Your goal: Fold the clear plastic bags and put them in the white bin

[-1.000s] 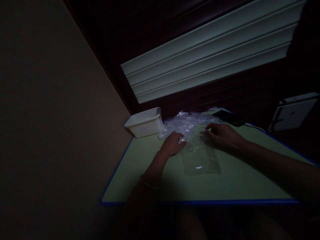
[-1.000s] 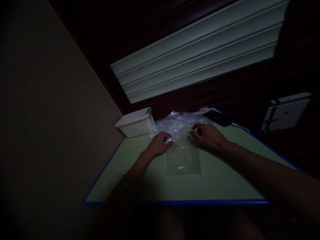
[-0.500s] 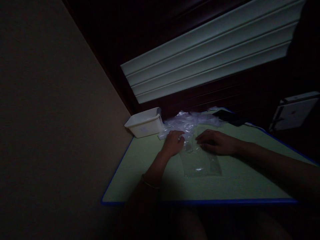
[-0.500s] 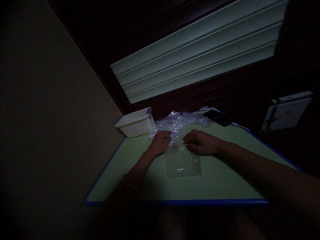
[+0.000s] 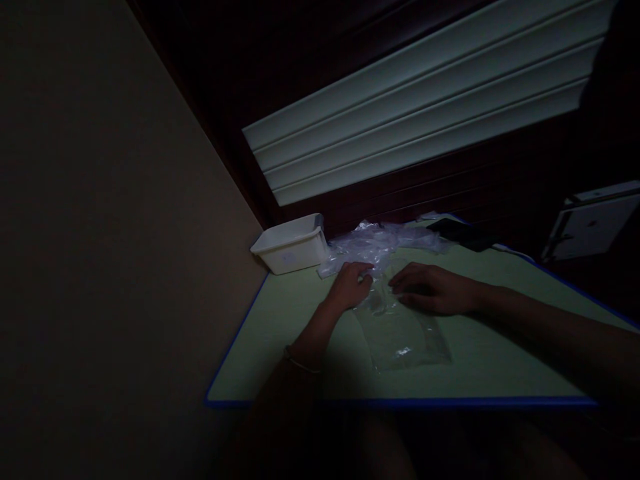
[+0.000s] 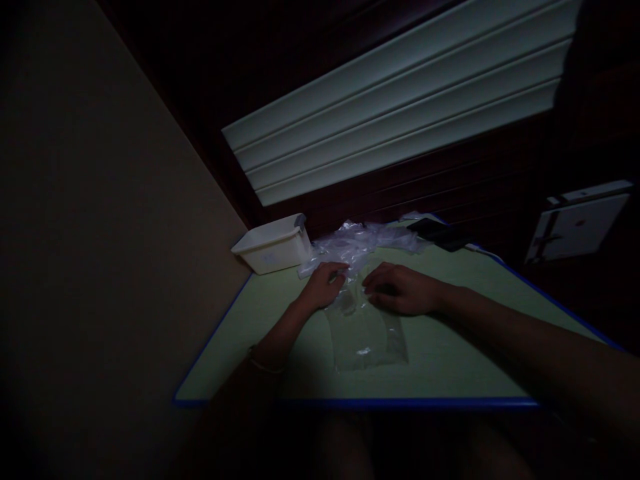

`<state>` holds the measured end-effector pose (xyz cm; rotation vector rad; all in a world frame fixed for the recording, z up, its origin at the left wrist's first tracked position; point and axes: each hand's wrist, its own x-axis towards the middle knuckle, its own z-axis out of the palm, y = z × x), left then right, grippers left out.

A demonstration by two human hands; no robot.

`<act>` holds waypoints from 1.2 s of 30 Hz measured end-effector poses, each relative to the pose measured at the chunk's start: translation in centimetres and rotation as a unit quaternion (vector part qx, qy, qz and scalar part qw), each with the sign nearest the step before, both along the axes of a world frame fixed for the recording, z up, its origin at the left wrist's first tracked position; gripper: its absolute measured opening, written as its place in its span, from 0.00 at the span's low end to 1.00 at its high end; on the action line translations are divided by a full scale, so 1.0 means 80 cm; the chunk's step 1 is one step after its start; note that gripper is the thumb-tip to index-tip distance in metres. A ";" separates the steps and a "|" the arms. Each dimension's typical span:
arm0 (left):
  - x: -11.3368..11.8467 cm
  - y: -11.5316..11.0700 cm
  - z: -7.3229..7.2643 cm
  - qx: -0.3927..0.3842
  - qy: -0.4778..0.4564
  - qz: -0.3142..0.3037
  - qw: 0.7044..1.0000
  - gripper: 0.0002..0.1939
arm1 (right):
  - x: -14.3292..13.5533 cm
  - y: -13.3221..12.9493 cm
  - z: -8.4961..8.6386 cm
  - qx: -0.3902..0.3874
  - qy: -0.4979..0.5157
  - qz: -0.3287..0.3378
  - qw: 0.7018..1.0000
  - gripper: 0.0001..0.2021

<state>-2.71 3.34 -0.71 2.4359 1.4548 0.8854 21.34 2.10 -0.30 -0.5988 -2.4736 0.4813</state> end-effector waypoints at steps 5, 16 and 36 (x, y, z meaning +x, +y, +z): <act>0.000 0.004 -0.001 -0.007 -0.040 -0.006 0.999 0.16 | 0.000 0.000 0.001 -0.011 0.023 -0.009 1.000 0.14; 0.001 0.000 0.008 -0.035 -0.083 -0.014 0.996 0.13 | 0.003 0.008 0.002 -0.009 0.066 -0.109 0.992 0.11; -0.004 0.001 0.012 -0.099 -0.183 -0.068 0.976 0.13 | -0.005 -0.003 -0.005 0.006 -0.011 0.028 1.000 0.20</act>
